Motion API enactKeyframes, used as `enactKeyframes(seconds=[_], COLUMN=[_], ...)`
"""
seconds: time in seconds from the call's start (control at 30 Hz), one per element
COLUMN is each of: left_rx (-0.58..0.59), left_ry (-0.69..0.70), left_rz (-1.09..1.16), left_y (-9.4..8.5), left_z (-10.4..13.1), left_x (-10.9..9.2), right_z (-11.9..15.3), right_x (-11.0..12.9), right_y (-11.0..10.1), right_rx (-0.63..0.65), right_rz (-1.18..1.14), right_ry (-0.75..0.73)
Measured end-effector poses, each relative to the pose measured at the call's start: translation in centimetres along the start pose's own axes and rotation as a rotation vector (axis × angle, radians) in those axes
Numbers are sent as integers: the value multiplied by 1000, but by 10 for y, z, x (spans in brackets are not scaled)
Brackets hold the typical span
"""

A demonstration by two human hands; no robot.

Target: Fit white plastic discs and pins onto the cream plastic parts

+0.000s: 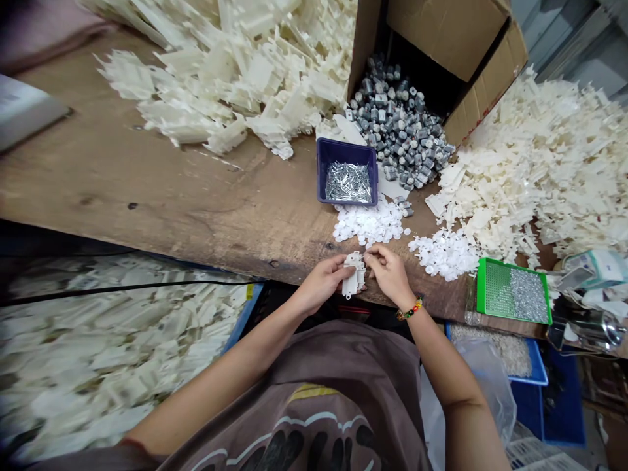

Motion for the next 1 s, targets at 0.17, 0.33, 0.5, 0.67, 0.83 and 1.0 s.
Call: enactKeyframes(seconds=[0.17,0.33,0.5,0.67,0.83,1.0], left_rx=[-17,-26,-40,-47,-42,-38], left_ry=[-5,-16,8,33,27,40], left_rz=[13,-1,-13,-61,-56,-69], left_y=[1,1,2,2,2,2], left_z=[1,0,0,-1,-1,-2], left_x=[-2,0,2,4,4,5], right_z=[5,7,8,10,9,9], right_x=[-9,-8,-4,-8,-12,-10], right_y=[5,6,6,9,8,8], right_rx=[-48,-64,-134,-118,-68,-78], right_rz=[-93,-56,158,8,-84,-30], right_ry=[56,34,-58,24,88,46])
Point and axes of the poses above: each hand's wrist, its own z-axis away from the middle knuckle, its own y-axis out of the palm, x = y × z, the point moved 1 cm from there along -z, towards the middle knuckle, and after that the axes turned 3 degrees about y, right-handed, at the moved point
